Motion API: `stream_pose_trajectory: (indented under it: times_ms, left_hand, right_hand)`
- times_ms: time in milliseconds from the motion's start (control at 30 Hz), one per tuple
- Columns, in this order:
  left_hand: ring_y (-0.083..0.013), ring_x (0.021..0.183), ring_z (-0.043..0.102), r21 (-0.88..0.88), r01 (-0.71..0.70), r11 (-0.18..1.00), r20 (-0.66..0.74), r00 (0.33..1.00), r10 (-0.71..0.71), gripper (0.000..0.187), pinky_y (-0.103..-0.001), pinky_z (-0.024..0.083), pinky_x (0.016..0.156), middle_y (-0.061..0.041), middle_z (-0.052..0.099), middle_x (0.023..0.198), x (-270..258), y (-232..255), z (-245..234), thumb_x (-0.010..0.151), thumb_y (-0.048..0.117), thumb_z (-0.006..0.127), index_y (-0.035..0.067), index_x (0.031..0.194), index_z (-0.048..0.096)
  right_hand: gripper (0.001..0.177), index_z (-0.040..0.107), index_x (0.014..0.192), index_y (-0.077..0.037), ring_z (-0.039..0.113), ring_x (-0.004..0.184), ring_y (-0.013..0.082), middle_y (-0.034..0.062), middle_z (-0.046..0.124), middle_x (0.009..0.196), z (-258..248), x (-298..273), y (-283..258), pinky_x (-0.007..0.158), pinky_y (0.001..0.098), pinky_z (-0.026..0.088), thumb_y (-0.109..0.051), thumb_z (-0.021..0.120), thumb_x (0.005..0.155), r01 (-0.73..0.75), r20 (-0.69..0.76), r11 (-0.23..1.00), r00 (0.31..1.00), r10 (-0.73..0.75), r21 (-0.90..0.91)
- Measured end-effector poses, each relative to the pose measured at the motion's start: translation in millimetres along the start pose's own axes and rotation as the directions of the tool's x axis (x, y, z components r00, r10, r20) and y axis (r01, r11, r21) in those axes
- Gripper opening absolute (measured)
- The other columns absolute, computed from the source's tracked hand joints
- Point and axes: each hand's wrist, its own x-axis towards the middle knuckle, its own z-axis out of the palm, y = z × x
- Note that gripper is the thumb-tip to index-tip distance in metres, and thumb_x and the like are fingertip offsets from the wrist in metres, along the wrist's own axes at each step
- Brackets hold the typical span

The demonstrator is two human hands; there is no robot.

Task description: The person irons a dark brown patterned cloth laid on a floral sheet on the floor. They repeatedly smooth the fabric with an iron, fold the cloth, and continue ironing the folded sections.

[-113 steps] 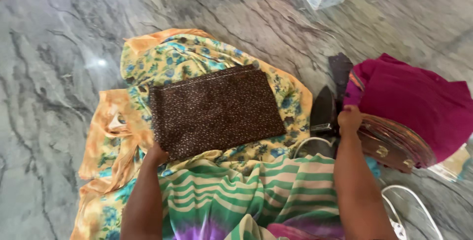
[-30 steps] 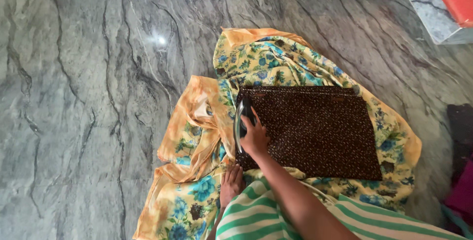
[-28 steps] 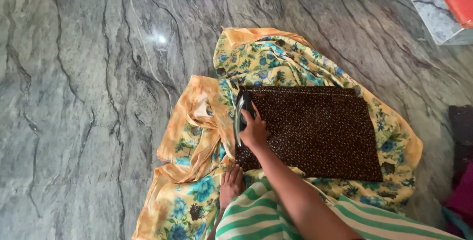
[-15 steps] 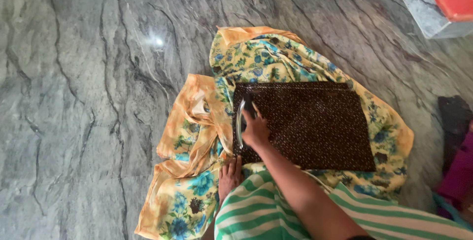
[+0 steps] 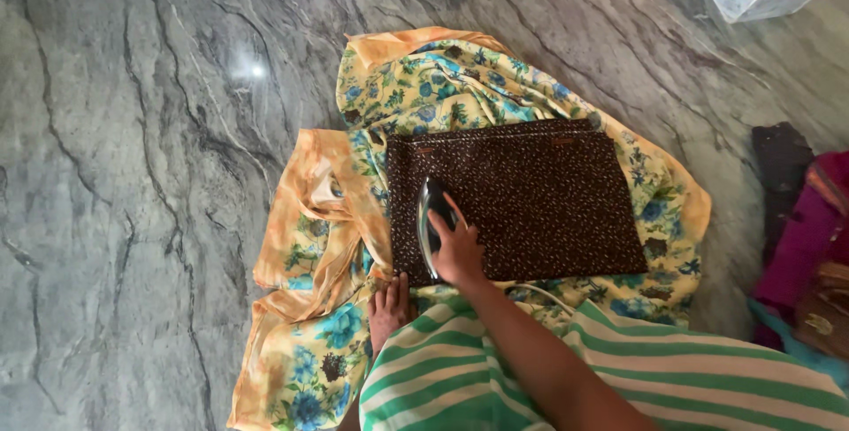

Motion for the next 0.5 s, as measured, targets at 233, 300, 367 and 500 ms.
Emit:
stream_pose_trajectory:
  times_ms: [233, 300, 367, 500]
  left_hand:
    - [-0.0285, 0.114, 0.056, 0.031, 0.035, 0.999, 0.076, 0.996, -0.037, 0.072, -0.047, 0.044, 0.101, -0.008, 0.057, 0.14, 0.6, 5.5, -12.1, 0.083, 0.029, 0.064, 0.012, 0.151, 0.047]
    - [-0.0287, 0.115, 0.055, 0.042, 0.046, 0.998, 0.099, 0.994, -0.049, 0.073, -0.048, 0.044, 0.101, -0.008, 0.057, 0.14, 3.2, 7.1, -16.7, 0.082, 0.029, 0.064, 0.012, 0.151, 0.046]
    - [-0.0292, 0.116, 0.055, 0.042, 0.053, 0.998, 0.111, 0.992, -0.057, 0.074, -0.048, 0.043, 0.101, -0.008, 0.057, 0.14, 3.8, 8.7, -20.7, 0.08, 0.029, 0.064, 0.013, 0.151, 0.046]
    - [-0.0289, 0.119, 0.054, 0.057, 0.045, 0.997, 0.099, 0.994, -0.05, 0.072, -0.048, 0.043, 0.104, -0.009, 0.058, 0.137, 7.3, 10.3, -25.2, 0.082, 0.029, 0.063, 0.013, 0.15, 0.046]
  right_hand:
    - [0.088, 0.033, 0.155, -0.049, 0.044, 0.13, 0.0433, 0.0163, 0.042, 0.15, -27.8, 86.4, -1.0, 0.095, 0.0642, 0.052, -0.012, 0.074, 0.087, -0.096, 0.071, 0.995, 0.993, 0.094, 0.037]
    - [0.089, 0.031, 0.156, -0.049, 0.042, 0.133, 0.0438, 0.0164, 0.04, 0.152, -38.1, 106.7, -1.4, 0.097, 0.0654, 0.051, -0.011, 0.074, 0.088, -0.114, 0.075, 0.992, 0.991, 0.11, 0.06]
    - [0.09, 0.03, 0.157, -0.049, 0.039, 0.137, 0.0439, 0.0156, 0.04, 0.153, -45.5, 121.2, -0.1, 0.101, 0.0682, 0.046, -0.011, 0.074, 0.089, -0.141, 0.078, 0.988, 0.988, 0.135, 0.066]
    - [0.093, 0.028, 0.157, -0.052, 0.039, 0.136, 0.0453, 0.0133, 0.035, 0.158, -51.1, 120.5, 11.1, 0.1, 0.0668, 0.049, -0.004, 0.07, 0.09, -0.176, 0.124, 0.983, 0.978, 0.169, 0.047]
